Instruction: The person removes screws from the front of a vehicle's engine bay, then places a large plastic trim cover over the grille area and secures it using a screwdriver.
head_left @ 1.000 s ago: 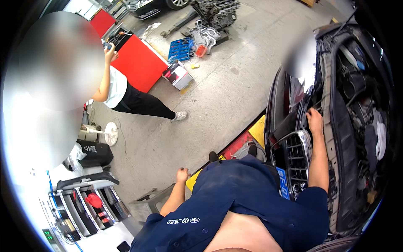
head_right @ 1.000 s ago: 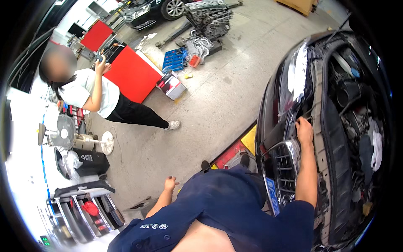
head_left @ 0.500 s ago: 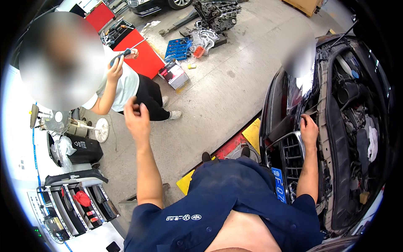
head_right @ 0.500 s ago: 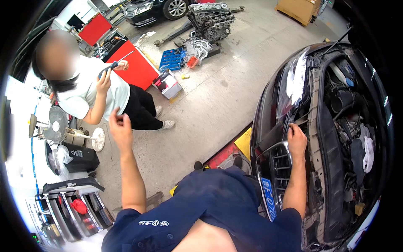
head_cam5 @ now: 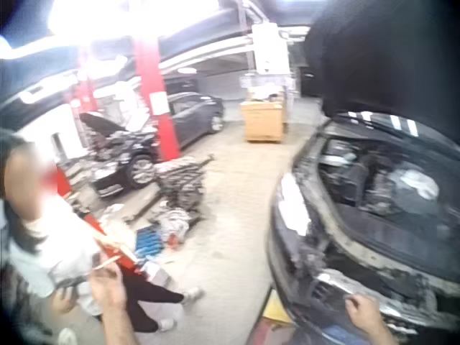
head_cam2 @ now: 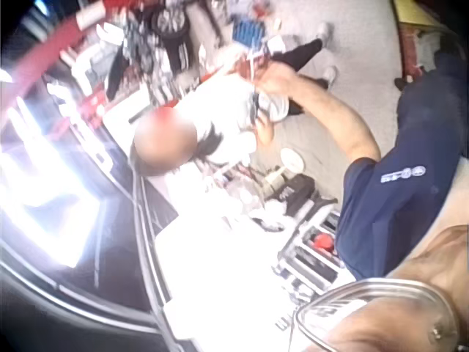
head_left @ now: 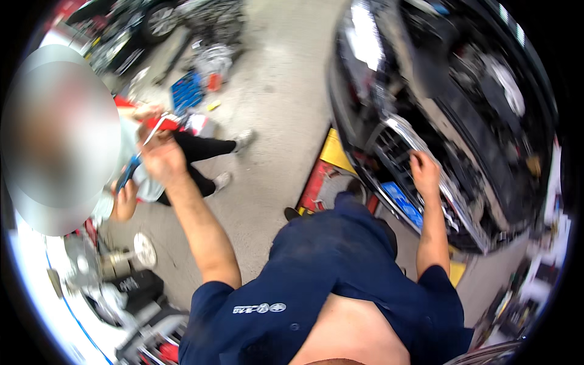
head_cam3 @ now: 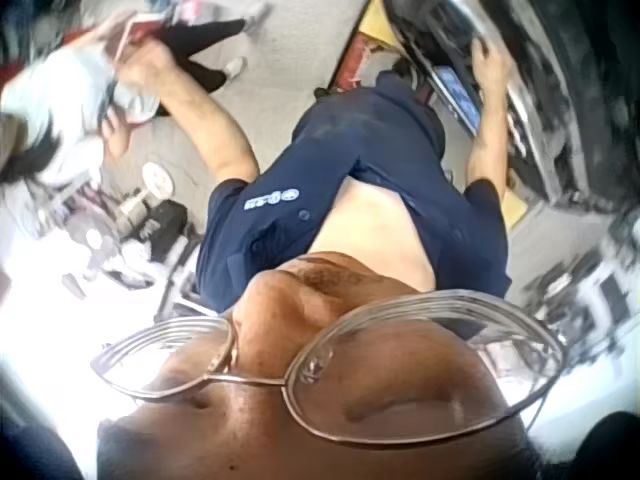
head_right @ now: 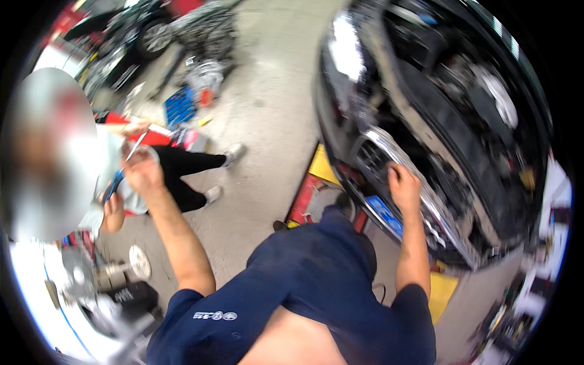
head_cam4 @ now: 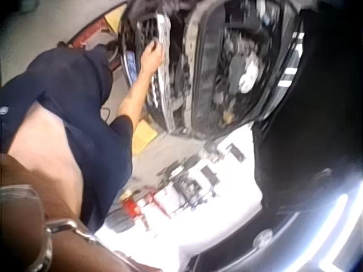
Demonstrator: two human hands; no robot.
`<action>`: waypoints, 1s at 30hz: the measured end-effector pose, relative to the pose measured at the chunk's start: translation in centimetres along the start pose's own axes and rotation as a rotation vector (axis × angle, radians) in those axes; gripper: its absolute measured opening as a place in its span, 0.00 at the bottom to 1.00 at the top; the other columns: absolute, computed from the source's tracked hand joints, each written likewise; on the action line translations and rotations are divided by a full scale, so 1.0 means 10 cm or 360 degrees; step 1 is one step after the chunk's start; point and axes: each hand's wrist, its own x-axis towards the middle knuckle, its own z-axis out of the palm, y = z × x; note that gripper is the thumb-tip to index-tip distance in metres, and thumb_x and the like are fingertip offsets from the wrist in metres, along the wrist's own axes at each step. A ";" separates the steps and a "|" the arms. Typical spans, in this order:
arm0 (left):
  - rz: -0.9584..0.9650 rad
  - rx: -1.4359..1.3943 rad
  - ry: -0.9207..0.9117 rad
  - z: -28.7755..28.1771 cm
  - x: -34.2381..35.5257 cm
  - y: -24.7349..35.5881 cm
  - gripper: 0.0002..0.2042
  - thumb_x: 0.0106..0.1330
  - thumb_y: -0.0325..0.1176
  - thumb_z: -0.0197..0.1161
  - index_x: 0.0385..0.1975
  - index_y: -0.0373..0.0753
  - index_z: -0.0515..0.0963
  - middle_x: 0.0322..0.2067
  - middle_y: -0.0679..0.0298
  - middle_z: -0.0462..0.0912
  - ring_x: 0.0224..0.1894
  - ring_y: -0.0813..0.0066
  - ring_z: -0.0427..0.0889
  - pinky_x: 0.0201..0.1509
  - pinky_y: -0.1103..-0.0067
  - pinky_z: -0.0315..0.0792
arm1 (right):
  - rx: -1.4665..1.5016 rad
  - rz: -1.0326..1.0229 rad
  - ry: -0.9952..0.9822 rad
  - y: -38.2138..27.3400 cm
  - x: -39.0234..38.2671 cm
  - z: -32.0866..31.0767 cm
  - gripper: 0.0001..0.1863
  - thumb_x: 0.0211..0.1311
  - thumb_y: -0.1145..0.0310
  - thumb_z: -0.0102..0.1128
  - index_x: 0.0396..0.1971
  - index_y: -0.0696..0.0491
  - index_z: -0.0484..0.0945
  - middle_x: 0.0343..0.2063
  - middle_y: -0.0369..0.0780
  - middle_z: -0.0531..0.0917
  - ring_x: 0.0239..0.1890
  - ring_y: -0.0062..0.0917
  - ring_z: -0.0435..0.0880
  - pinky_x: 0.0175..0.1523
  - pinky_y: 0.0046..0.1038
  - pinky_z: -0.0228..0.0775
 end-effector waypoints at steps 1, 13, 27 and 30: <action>0.0077 0.0053 -0.0150 -0.37 0.04 -0.03 0.17 0.77 0.39 0.53 0.54 0.31 0.75 0.53 0.52 0.81 0.46 0.65 0.81 0.52 0.72 0.75 | -0.0009 0.0051 -0.0004 0.01 0.02 -0.05 0.09 0.65 0.68 0.62 0.42 0.53 0.84 0.32 0.46 0.87 0.33 0.39 0.87 0.40 0.34 0.77; -0.1075 0.1420 -0.1464 2.27 -1.36 -3.18 0.16 0.78 0.36 0.52 0.44 0.28 0.82 0.37 0.55 0.89 0.32 0.73 0.84 0.41 0.76 0.77 | 0.0589 -0.0444 -0.0221 -0.24 1.55 -0.81 0.35 0.62 0.59 0.69 0.67 0.48 0.67 0.49 0.41 0.81 0.42 0.30 0.86 0.46 0.32 0.78; -0.0909 0.2144 -0.2399 2.45 -0.89 -4.68 0.21 0.74 0.49 0.56 0.38 0.35 0.85 0.28 0.52 0.87 0.37 0.52 0.87 0.44 0.64 0.77 | -0.0188 -0.0520 0.0079 -0.50 2.52 -0.29 0.17 0.62 0.62 0.65 0.50 0.49 0.81 0.44 0.43 0.86 0.46 0.39 0.87 0.51 0.39 0.80; -0.0942 0.1975 -0.2403 2.43 -0.88 -4.84 0.20 0.74 0.49 0.56 0.41 0.36 0.85 0.30 0.52 0.87 0.37 0.53 0.87 0.45 0.65 0.77 | -0.0223 -0.0449 0.0101 -0.49 2.57 -0.26 0.16 0.64 0.63 0.63 0.50 0.50 0.81 0.43 0.43 0.86 0.45 0.39 0.87 0.50 0.39 0.80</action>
